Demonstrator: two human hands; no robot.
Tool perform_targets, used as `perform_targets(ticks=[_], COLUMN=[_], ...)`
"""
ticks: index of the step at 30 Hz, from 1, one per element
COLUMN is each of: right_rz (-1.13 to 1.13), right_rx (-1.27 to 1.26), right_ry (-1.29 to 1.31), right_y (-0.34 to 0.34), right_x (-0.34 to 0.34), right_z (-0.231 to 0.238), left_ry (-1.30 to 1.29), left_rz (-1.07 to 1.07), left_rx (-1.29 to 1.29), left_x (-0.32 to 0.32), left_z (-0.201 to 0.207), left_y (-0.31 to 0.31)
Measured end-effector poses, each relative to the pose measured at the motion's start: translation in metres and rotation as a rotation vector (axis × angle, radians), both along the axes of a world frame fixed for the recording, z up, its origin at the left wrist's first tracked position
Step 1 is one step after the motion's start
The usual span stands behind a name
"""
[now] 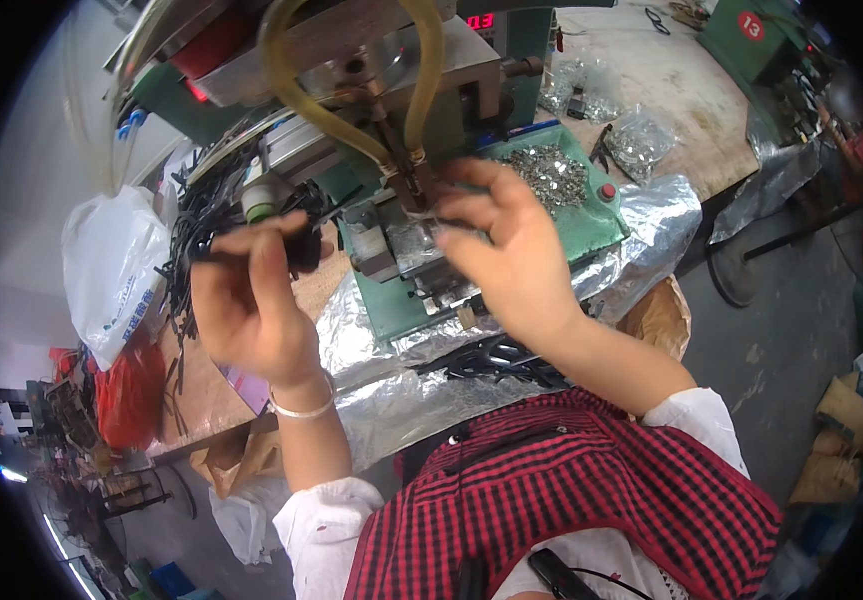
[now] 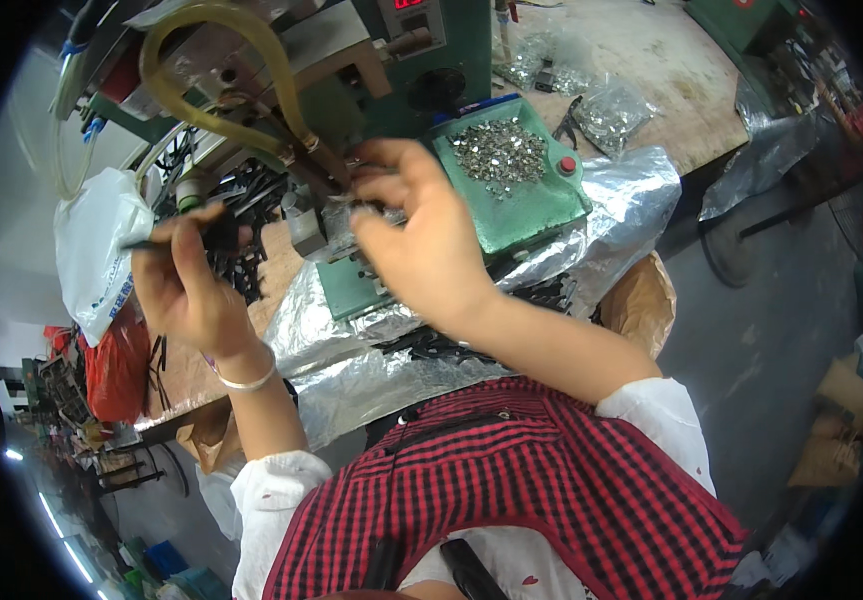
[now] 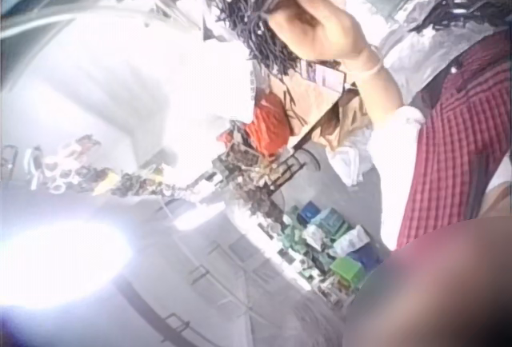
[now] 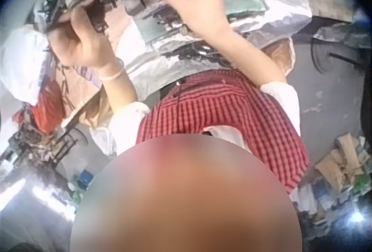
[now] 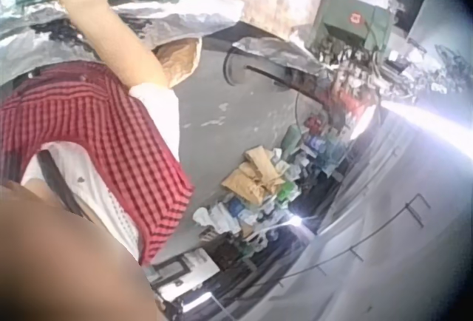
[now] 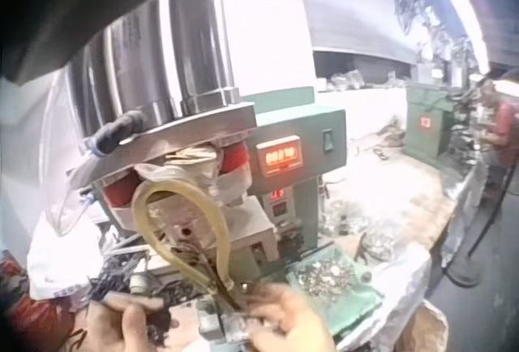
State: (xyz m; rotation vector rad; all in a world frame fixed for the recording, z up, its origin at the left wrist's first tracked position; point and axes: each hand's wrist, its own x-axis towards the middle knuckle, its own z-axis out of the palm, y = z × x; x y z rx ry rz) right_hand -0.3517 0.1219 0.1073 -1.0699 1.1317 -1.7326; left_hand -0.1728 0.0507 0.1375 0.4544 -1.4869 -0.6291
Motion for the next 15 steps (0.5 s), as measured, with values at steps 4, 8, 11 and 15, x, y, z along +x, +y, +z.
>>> perform_targets(ticks=[4, 8, 11, 15], right_rz=[0.064, -0.062, -0.418, -0.572], right_rx=[0.034, 0.125, 0.053, 0.079], right_ry=[0.312, 0.285, 0.314, 0.28], right_y=[0.02, -0.003, -0.001, 0.01], right_x=[-0.021, -0.074, -0.12, -0.141], right_z=[0.006, -0.02, -0.052, -0.068], left_ry=[-0.586, -0.791, -0.677, -0.719], left_rz=[0.055, 0.111, 0.121, 0.106], left_rx=[-0.38, -0.678, -0.66, -0.741], left_x=[-0.008, -0.031, -0.027, -0.032], left_z=[-0.015, -0.035, -0.05, -0.041], left_y=[0.034, 0.044, 0.02, 0.047])
